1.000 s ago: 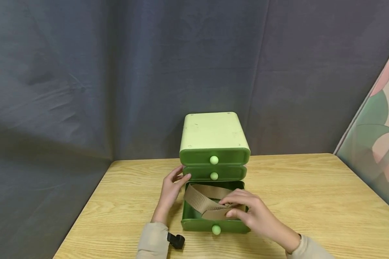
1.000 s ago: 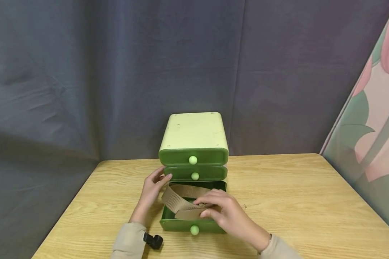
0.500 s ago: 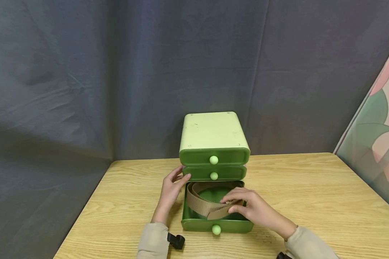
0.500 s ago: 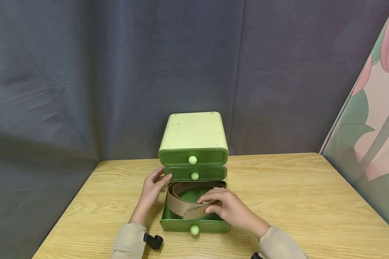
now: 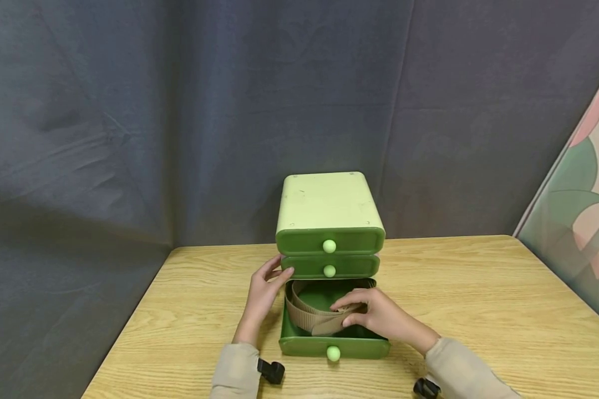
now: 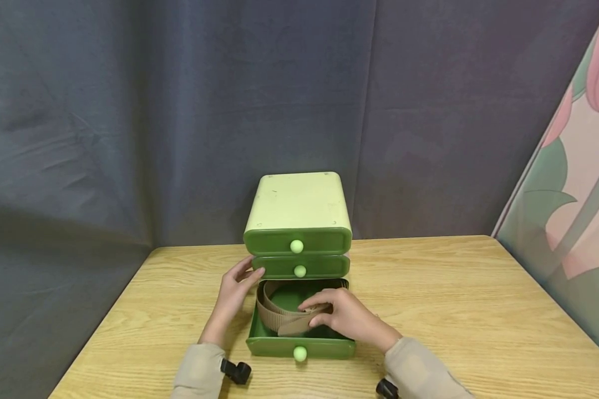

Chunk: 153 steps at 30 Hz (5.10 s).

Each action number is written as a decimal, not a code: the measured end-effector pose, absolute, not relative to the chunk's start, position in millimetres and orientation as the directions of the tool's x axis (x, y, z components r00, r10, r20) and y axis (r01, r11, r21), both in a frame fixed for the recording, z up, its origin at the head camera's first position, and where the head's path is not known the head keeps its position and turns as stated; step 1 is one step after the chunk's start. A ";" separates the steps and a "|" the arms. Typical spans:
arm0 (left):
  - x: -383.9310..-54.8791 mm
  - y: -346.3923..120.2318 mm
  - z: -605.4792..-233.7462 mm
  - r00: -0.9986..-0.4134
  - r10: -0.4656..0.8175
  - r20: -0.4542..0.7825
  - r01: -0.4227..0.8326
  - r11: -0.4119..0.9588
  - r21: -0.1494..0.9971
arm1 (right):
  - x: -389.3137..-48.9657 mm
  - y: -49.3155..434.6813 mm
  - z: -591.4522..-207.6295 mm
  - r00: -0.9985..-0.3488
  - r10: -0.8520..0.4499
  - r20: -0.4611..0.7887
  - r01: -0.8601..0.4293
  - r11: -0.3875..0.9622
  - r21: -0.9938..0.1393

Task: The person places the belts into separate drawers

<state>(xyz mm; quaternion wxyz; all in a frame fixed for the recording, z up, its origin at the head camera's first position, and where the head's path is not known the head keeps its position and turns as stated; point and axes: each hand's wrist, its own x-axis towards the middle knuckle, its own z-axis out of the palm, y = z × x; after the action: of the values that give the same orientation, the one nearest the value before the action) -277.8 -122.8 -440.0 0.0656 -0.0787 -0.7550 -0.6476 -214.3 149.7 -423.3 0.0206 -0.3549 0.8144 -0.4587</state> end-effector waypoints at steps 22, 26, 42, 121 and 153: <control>-276.8 -122.6 -440.1 -0.981 0.031 0.192 0.194 0.156 0.969 | -220.5 146.1 -430.1 -0.723 -0.675 0.147 -0.511 0.379 -0.772; -276.8 -123.0 -440.0 -0.982 0.033 0.186 0.189 0.155 0.970 | -221.0 146.6 -430.3 -0.710 -0.685 0.163 -0.532 0.370 -0.762; -278.0 -123.6 -440.9 -0.981 0.036 0.192 0.195 0.140 0.971 | -188.5 170.1 -416.3 -0.811 -0.497 0.309 -0.538 0.424 -0.729; -277.2 -122.4 -440.1 -0.976 0.036 0.214 0.217 0.135 0.967 | -195.1 176.0 -430.2 -0.982 0.038 0.183 -0.127 0.582 -0.803; -274.8 -123.2 -441.6 -0.977 0.030 0.210 0.213 0.137 0.967 | -237.0 168.1 -435.9 -0.989 0.122 0.083 0.008 0.605 -0.796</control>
<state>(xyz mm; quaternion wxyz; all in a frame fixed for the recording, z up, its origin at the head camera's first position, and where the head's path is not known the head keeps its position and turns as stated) -274.8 -123.2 -441.6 0.0701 -0.0807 -0.7507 -0.6519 -237.0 168.1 -435.9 -0.0641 0.0362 0.8936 -0.4429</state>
